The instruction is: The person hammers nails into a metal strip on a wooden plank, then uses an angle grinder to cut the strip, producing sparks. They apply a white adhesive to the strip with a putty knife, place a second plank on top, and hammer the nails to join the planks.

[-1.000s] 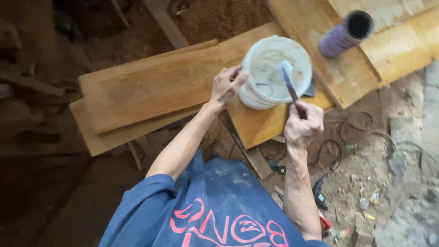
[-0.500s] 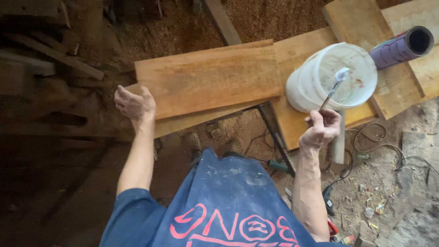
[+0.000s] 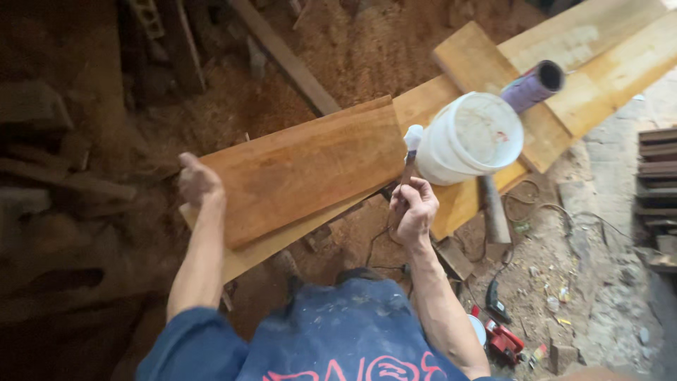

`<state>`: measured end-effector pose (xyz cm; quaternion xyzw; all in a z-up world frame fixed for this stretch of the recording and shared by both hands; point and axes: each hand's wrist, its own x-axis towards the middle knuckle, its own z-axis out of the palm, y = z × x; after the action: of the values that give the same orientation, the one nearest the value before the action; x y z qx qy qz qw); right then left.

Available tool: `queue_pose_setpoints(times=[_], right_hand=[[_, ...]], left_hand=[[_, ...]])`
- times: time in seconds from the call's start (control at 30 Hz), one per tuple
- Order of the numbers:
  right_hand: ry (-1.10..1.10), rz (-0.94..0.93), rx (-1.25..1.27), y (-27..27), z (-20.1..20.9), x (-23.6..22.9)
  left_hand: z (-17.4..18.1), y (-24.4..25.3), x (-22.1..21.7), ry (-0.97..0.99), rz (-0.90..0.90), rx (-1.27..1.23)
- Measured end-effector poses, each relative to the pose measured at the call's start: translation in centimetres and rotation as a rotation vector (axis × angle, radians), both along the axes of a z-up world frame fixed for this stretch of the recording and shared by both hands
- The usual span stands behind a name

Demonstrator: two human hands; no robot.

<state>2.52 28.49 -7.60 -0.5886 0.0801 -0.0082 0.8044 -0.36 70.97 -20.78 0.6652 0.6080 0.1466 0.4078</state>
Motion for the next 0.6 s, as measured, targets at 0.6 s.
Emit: queue_pose_setpoints(times=[0.6], right_hand=[[-0.369, 0.043, -0.72, -12.8, 3.1, 0.4]], left_hand=[[4.4, -3.9, -10.7, -0.851, 0.031, 0.282]])
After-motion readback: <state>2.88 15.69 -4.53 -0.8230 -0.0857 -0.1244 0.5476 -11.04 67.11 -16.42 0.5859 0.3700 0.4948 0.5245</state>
